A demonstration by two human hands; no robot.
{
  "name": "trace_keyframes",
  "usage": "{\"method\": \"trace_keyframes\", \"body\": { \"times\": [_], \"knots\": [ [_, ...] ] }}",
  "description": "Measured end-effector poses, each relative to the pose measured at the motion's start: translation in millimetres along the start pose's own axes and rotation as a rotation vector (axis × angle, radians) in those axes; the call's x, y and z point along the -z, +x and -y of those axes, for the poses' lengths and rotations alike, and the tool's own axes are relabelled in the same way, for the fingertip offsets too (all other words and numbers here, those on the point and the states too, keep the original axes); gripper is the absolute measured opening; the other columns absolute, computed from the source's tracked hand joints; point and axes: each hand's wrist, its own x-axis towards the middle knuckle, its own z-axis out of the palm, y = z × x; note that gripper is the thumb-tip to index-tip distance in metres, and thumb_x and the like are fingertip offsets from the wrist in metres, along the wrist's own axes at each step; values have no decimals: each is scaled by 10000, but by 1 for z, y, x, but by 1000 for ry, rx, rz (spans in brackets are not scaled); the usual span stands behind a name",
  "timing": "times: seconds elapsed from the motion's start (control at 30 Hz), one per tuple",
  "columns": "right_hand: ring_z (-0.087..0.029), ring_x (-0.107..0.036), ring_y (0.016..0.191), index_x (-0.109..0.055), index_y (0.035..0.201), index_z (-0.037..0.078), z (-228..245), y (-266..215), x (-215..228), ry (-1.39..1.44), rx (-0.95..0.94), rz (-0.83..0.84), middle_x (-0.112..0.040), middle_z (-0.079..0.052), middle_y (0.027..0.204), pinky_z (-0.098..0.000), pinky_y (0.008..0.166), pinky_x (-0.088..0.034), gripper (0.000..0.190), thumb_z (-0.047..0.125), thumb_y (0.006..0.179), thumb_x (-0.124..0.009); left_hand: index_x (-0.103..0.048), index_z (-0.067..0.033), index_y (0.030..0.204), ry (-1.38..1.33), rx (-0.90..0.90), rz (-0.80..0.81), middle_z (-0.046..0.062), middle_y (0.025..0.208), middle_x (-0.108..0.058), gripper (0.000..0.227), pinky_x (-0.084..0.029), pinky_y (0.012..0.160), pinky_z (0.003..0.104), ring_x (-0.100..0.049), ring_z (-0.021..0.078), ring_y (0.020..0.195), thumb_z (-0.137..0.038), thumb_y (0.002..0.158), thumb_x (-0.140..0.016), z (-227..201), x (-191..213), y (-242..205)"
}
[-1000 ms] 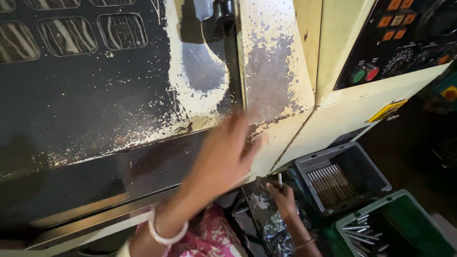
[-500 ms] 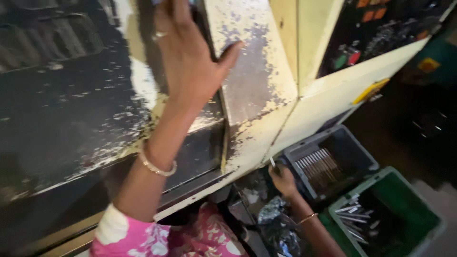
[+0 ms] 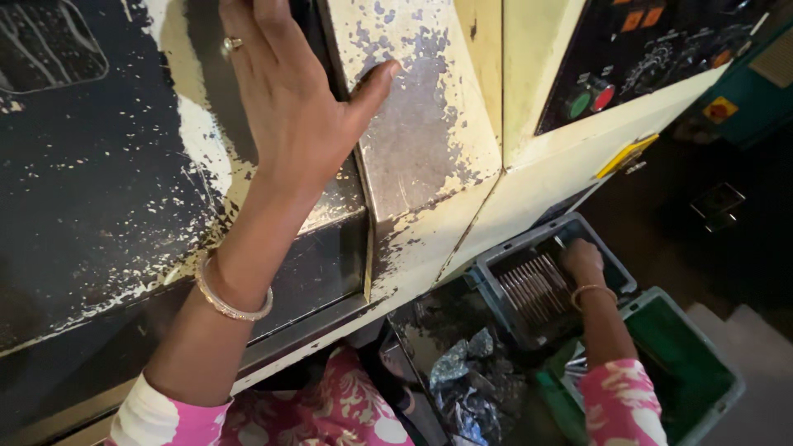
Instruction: The person operates a metalworking machine by opening and closing its door, inserting small metal rods into the chuck, and using a lever to engage the machine. The person repeats this cycle multiple times, retrieving rods from a nearby container and placing them into the machine.
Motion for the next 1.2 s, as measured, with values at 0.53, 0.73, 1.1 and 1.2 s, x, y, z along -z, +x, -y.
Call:
{"method": "trace_keyframes", "body": {
  "times": [0.53, 0.73, 1.1, 1.2],
  "knots": [
    [-366, -721, 1018, -765, 1121, 30, -29, -17, -11, 14, 129, 164, -764, -227, 1099, -468, 872, -579, 320, 250, 894, -711, -69, -118, 1629, -95, 51, 49, 300, 1625, -152, 1120, -421, 1113, 497, -322, 439, 1458, -452, 879, -830, 3, 7, -3],
    [-239, -708, 910, -755, 1191, 40, -79, -39, 20, 440, 575, -225, -760, -161, 1063, -399, 809, -550, 402, 310, 895, -726, -10, 5, 1607, -72, 60, 63, 349, 1615, -115, 1180, -351, 1195, 512, -268, 474, 1514, -487, 888, -805, 9, 0, -9],
    [-371, -758, 862, -806, 1088, -29, -160, -158, 5, 194, -170, 133, -768, -245, 978, -471, 741, -603, 353, 260, 888, -769, -155, 124, 1526, -119, 36, 41, 359, 1503, -342, 1119, -365, 1194, 540, -428, 492, 1367, -503, 911, -847, 5, 1, -2],
    [-367, -757, 906, -744, 1170, 26, -147, -174, -8, 127, -85, 333, -766, -230, 1025, -469, 777, -602, 387, 292, 889, -755, -188, 119, 1521, -157, 10, 4, 354, 1476, -379, 1100, -398, 1155, 542, -465, 484, 1330, -506, 948, -888, 0, 7, 3]
  ]
}}
